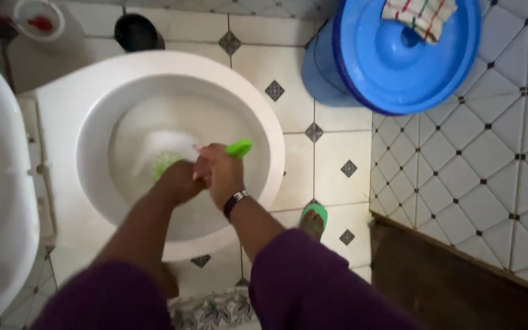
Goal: The person cleans a toilet bowl by scrubbing the interior with a brush and wiping inside the bowl by hand.
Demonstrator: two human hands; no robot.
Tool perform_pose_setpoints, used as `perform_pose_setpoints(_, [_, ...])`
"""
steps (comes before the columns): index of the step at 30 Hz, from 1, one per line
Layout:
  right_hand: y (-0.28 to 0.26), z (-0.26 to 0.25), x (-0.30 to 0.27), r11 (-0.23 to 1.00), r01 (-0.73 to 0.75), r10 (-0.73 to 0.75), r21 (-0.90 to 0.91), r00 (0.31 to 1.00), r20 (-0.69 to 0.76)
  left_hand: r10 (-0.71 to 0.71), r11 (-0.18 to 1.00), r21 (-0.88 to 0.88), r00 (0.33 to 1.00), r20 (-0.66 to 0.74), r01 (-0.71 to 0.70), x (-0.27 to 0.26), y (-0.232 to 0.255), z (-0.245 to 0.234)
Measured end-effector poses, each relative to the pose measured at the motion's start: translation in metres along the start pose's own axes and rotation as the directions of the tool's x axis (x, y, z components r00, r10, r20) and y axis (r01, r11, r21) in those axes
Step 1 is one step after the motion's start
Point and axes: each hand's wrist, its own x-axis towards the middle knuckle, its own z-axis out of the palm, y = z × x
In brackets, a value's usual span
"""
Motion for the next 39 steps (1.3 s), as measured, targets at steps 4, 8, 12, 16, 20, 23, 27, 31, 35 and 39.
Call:
perform_pose_setpoints(4, [-0.012, 0.007, 0.002, 0.993, 0.043, -0.043, -0.113, 0.999, -0.001, -0.026, 0.991, -0.130, 0.997, -0.069, 0.017, -0.010, 0.033, 0.007])
perform_pose_setpoints(8, [-0.014, 0.024, -0.021, 0.529, 0.640, -0.448, -0.557, 0.768, 0.458, -0.016, 0.764, -0.433, 0.657, -0.754, -0.479, -0.028, 0.051, 0.038])
perform_pose_setpoints(12, [0.001, 0.012, 0.006, 0.997, 0.075, -0.077, 0.019, 0.987, 0.143, 0.346, 0.792, -0.375, 0.860, -0.374, -0.482, -0.013, -0.003, -0.008])
perform_pose_setpoints(16, [-0.007, 0.027, 0.001, 0.963, 0.034, 0.002, -0.268, 0.991, 0.136, 0.092, 0.866, -0.444, 0.945, -0.312, -0.231, 0.002, -0.018, 0.046])
perform_pose_setpoints(20, [-0.026, 0.054, -0.014, 0.451, 0.619, -0.276, -0.644, 0.782, 0.558, 0.132, 0.926, -0.215, 0.799, -0.586, -0.311, -0.012, -0.011, 0.043])
perform_pose_setpoints(23, [-0.022, 0.059, -0.014, 0.650, 0.282, -0.103, -0.705, 0.953, 0.287, 0.101, 0.965, -0.200, 0.946, -0.309, -0.169, -0.006, -0.012, -0.001])
perform_pose_setpoints(27, [-0.028, 0.037, -0.003, 1.000, 0.015, -0.015, -0.017, 1.000, 0.011, -0.002, 0.995, -0.101, 0.986, 0.167, 0.020, 0.005, -0.025, -0.008])
perform_pose_setpoints(31, [-0.037, 0.060, -0.003, 0.499, 0.331, 0.026, -0.801, 0.918, 0.396, 0.014, 0.612, -0.685, 0.872, -0.489, -0.394, 0.005, -0.008, 0.062])
perform_pose_setpoints(35, [-0.023, 0.055, -0.021, 0.622, 0.466, -0.199, -0.629, 0.871, 0.449, 0.226, 0.838, -0.366, 0.868, -0.443, -0.405, -0.027, -0.028, 0.028])
perform_pose_setpoints(39, [-0.029, 0.037, -0.014, 0.987, -0.027, 0.050, -0.158, 0.989, 0.139, -0.001, 0.983, -0.183, 0.994, 0.107, 0.021, -0.019, -0.013, -0.020])
